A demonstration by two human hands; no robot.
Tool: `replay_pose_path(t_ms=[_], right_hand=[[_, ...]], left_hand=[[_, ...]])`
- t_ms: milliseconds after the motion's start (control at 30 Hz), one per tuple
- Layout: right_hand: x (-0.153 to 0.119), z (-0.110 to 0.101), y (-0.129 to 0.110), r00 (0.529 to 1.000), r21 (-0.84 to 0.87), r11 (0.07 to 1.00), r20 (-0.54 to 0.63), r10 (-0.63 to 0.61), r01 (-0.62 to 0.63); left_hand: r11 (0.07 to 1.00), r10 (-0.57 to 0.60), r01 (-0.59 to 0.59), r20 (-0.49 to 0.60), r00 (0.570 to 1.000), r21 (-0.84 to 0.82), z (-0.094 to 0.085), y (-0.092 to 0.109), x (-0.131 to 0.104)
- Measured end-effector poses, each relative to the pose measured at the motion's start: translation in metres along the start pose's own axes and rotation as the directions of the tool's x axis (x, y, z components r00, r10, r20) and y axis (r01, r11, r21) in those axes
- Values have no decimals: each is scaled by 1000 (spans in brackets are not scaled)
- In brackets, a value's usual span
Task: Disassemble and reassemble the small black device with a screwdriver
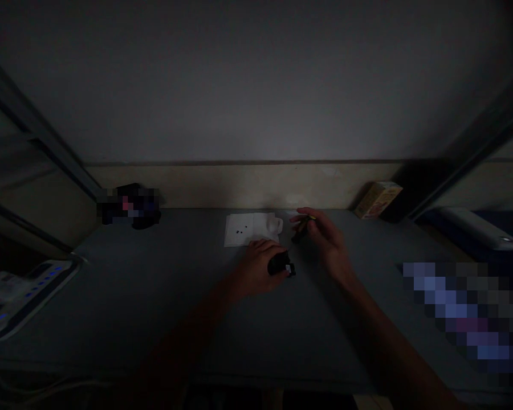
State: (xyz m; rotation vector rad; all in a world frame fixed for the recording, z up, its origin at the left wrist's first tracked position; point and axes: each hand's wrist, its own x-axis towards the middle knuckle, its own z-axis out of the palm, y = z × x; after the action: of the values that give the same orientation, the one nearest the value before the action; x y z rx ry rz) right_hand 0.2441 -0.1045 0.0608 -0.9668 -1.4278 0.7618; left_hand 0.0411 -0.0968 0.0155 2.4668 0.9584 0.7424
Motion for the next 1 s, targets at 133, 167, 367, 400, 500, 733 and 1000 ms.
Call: replay_pose_path(t_ms=[133,167,367,400,500,733,1000], right_hand=[[1,4,0,991,-116,992,-121,-55,41],[1,4,0,990,-121,992,-131,-53,37],[1,-2,-3,999,-26,999,-3,36,-36],[1,-2,-2,999,11,1000,13,29,-29],[2,-2,1,1000,69,997,5,16,-16],[4,-2,5,991,-120,992,-133,12,-28],[4,-8,5,1000,78,997,25,18,-19]], left_hand=[[1000,-1,1,-9,1000,3,0,1,0],[1000,-5,5,-8,1000,7,0,1,0],[1000,-6,6,-6,1000,15,2,-2,0],[1000,-5,5,-8,1000,14,2,-2,0],[1000,1,0,-13,1000,10,2,-2,0],[1000,-11,11,4,1000,28,-1,0,0],[999,16,-16,10,1000,38,0,-1,-1]])
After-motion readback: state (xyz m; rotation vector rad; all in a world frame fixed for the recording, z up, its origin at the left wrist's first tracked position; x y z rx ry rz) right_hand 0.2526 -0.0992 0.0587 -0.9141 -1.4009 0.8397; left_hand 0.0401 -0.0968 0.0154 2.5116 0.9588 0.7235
